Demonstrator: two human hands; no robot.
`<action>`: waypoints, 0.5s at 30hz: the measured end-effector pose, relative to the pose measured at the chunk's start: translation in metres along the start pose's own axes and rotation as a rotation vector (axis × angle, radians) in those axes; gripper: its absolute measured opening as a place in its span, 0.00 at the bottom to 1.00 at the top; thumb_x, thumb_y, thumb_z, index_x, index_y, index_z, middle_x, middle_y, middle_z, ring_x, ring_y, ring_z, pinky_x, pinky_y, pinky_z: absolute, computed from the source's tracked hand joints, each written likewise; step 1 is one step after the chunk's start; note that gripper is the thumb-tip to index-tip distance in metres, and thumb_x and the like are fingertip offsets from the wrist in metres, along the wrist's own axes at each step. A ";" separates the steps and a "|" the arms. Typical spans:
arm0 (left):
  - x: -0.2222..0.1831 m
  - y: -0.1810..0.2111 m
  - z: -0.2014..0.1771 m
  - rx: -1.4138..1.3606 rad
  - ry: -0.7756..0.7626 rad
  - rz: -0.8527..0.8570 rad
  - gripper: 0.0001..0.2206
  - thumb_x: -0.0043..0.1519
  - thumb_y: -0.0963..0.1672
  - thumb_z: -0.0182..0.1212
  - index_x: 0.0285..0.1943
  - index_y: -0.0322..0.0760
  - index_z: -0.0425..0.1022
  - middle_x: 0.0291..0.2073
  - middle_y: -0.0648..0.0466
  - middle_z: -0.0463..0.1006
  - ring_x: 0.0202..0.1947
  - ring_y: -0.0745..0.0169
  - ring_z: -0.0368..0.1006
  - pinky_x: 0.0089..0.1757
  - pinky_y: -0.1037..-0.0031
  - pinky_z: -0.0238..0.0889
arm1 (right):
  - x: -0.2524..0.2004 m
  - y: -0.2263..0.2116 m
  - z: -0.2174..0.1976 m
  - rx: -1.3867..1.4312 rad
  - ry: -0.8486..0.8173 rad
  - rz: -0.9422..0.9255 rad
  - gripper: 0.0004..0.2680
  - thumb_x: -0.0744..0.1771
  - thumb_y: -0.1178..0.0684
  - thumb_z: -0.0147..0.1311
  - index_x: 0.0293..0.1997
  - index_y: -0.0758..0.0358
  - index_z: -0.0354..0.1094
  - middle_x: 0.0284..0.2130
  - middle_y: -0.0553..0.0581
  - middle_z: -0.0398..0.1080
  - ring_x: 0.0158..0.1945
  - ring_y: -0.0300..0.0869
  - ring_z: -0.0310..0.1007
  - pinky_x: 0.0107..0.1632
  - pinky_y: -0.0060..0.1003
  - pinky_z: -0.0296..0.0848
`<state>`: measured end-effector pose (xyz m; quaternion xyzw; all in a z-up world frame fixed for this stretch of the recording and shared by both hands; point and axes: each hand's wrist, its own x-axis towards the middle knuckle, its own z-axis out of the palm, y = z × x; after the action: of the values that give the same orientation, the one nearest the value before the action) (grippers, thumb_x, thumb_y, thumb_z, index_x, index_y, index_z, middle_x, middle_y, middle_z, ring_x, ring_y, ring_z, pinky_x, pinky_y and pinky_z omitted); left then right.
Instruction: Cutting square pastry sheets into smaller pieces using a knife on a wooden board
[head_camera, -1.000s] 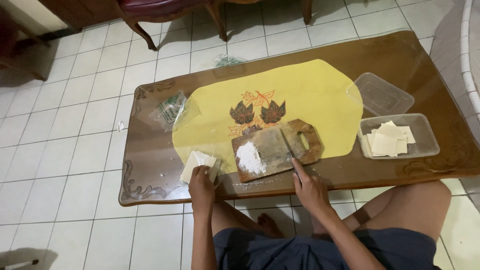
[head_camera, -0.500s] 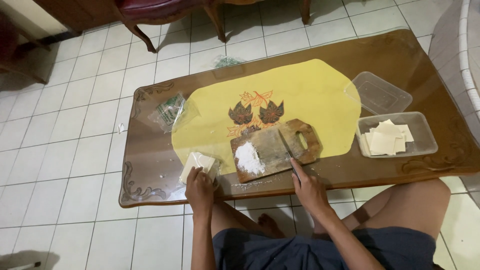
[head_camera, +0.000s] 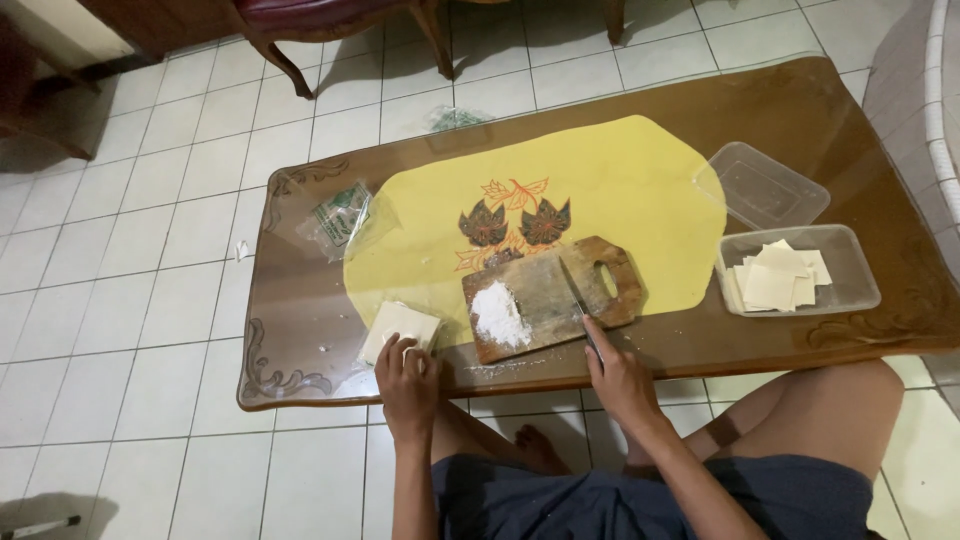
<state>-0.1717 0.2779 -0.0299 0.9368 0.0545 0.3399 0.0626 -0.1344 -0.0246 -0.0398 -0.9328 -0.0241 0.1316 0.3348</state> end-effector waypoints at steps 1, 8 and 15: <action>-0.004 0.004 -0.002 0.000 0.000 -0.001 0.03 0.52 0.38 0.65 0.28 0.37 0.76 0.40 0.57 0.79 0.55 0.52 0.76 0.55 0.67 0.70 | 0.004 0.007 0.009 0.000 -0.001 0.000 0.20 0.71 0.48 0.42 0.76 0.37 0.53 0.35 0.73 0.79 0.37 0.63 0.82 0.40 0.55 0.78; -0.021 0.015 -0.003 -0.055 -0.008 -0.133 0.09 0.52 0.37 0.70 0.36 0.39 0.73 0.44 0.58 0.75 0.60 0.54 0.72 0.51 0.67 0.74 | 0.009 0.016 0.019 -0.112 0.165 -0.130 0.21 0.68 0.53 0.50 0.73 0.53 0.57 0.15 0.64 0.73 0.13 0.51 0.69 0.21 0.50 0.64; 0.024 0.058 -0.047 -1.123 -0.255 -1.081 0.09 0.64 0.45 0.54 0.36 0.34 0.67 0.64 0.49 0.71 0.63 0.50 0.65 0.59 0.65 0.58 | 0.008 0.015 0.019 -0.084 0.156 -0.077 0.22 0.68 0.51 0.50 0.73 0.45 0.57 0.22 0.70 0.75 0.19 0.58 0.75 0.23 0.52 0.69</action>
<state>-0.1800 0.2279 0.0305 0.6405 0.3148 0.1290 0.6884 -0.1325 -0.0233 -0.0650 -0.9518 -0.0394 0.0442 0.3011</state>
